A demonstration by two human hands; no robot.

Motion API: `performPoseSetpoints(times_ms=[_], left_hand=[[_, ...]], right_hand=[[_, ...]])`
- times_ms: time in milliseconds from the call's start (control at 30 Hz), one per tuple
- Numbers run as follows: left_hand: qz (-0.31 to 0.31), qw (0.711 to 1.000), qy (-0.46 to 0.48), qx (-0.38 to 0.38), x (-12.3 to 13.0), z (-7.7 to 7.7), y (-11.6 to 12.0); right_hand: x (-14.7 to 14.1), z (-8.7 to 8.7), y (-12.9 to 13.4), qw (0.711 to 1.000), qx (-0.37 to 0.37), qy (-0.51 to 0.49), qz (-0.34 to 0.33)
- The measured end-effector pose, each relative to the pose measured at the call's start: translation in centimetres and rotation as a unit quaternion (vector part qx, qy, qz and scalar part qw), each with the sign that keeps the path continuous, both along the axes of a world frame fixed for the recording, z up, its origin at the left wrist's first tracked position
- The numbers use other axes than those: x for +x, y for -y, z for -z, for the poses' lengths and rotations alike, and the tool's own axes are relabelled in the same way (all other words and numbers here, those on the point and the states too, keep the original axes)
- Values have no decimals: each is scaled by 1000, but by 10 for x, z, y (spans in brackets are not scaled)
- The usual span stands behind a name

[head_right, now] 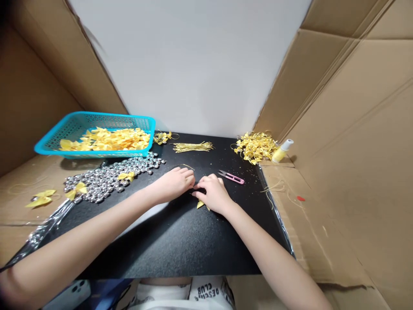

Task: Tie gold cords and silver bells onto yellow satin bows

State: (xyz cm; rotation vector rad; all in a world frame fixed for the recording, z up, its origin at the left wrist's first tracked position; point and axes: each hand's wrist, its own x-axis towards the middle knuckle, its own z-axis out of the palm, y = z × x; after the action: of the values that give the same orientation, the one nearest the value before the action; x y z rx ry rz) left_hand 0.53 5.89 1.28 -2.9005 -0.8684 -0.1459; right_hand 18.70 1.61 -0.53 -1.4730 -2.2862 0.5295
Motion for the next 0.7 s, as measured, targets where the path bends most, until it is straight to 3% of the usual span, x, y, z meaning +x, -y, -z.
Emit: performPoseSetpoints(times_ms=[233,433,700], left_hand=[[-49,995,59,-57,-20,-12,-10],[-80,979,151,-114,-32,5,1],[-96,956,237,-147,-32,20,15]], right_hand=[[-22,-13,-4,982,4,189,13],[-33,-8,9,966,43,254,-1],[-24,-1,12,958,61,279,6]])
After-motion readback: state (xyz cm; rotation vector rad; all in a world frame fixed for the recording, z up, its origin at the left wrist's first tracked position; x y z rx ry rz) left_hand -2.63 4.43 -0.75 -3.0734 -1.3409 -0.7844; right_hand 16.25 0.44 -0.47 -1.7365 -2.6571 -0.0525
